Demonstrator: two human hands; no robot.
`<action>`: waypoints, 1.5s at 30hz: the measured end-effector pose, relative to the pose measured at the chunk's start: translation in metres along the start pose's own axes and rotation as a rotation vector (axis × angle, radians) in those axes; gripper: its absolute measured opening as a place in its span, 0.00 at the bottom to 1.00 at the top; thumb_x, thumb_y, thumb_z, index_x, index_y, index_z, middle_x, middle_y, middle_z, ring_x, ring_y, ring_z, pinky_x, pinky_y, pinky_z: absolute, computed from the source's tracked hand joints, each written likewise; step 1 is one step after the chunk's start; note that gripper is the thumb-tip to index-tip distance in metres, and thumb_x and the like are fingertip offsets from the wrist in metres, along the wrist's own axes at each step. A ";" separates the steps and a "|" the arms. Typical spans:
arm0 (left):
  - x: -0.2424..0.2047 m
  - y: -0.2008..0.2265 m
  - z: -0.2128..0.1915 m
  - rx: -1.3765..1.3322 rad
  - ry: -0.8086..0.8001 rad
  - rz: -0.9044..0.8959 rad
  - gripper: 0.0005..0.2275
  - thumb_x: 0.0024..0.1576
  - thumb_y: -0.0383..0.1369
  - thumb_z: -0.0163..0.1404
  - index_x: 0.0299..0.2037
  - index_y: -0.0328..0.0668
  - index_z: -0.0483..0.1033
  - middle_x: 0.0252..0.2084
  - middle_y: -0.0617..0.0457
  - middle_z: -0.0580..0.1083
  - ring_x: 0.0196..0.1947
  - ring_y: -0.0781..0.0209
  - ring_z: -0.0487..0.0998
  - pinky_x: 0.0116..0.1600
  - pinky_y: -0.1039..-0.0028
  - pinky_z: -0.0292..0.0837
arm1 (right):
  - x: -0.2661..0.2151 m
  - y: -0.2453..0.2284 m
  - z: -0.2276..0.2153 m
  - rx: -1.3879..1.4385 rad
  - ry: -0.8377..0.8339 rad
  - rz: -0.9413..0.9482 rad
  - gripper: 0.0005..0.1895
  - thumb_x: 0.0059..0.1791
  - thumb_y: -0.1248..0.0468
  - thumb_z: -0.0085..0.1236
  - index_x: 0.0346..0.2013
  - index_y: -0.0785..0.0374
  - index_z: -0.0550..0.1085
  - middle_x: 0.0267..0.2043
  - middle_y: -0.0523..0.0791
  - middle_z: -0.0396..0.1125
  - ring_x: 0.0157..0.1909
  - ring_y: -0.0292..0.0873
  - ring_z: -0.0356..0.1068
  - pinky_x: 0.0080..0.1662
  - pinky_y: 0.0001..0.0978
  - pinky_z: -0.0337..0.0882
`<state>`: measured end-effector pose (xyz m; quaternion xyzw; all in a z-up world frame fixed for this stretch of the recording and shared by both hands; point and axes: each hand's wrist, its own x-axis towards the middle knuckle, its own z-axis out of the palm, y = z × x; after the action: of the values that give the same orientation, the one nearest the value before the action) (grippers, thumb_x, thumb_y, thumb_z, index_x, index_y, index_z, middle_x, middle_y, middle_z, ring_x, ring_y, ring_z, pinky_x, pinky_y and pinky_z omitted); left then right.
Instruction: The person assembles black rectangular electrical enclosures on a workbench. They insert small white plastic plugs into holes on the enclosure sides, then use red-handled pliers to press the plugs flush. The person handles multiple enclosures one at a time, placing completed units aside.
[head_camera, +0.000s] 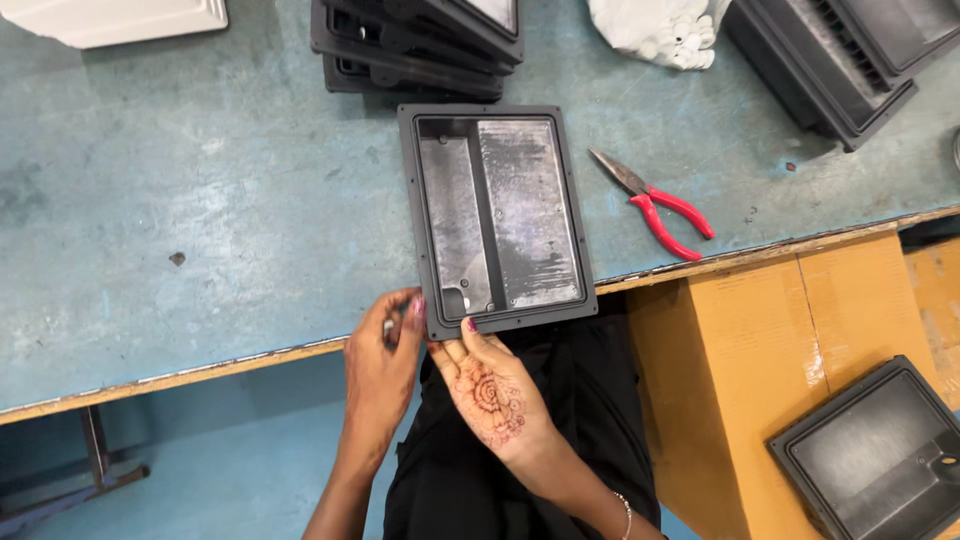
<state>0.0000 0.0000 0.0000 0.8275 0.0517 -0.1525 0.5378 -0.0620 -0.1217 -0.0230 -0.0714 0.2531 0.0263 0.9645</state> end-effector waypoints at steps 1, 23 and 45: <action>-0.005 -0.003 -0.001 -0.041 0.008 0.085 0.17 0.62 0.41 0.51 0.54 0.39 0.79 0.31 0.52 0.75 0.30 0.67 0.71 0.35 0.72 0.68 | 0.000 0.000 0.002 -0.014 -0.011 -0.001 0.13 0.54 0.67 0.52 0.52 0.70 0.70 0.58 0.49 0.68 0.66 0.45 0.64 0.71 0.43 0.58; -0.005 -0.057 0.026 -1.082 -0.043 0.157 0.20 0.66 0.33 0.47 0.65 0.26 0.66 0.48 0.48 0.73 0.49 0.61 0.75 0.56 0.72 0.71 | -0.005 0.010 -0.050 -0.405 -0.120 -0.121 0.13 0.52 0.76 0.48 0.52 0.70 0.65 0.53 0.53 0.68 0.56 0.47 0.70 0.59 0.41 0.67; -0.057 -0.036 0.034 -0.792 -0.145 0.255 0.17 0.61 0.28 0.54 0.58 0.28 0.70 0.51 0.46 0.74 0.51 0.62 0.75 0.56 0.73 0.71 | -0.043 -0.015 -0.015 -1.152 -0.221 -0.581 0.06 0.51 0.69 0.57 0.43 0.68 0.75 0.37 0.41 0.73 0.39 0.30 0.71 0.43 0.21 0.71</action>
<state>-0.0695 -0.0112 -0.0266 0.5436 -0.0346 -0.1109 0.8313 -0.1053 -0.1398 -0.0128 -0.6391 0.0684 -0.0970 0.7599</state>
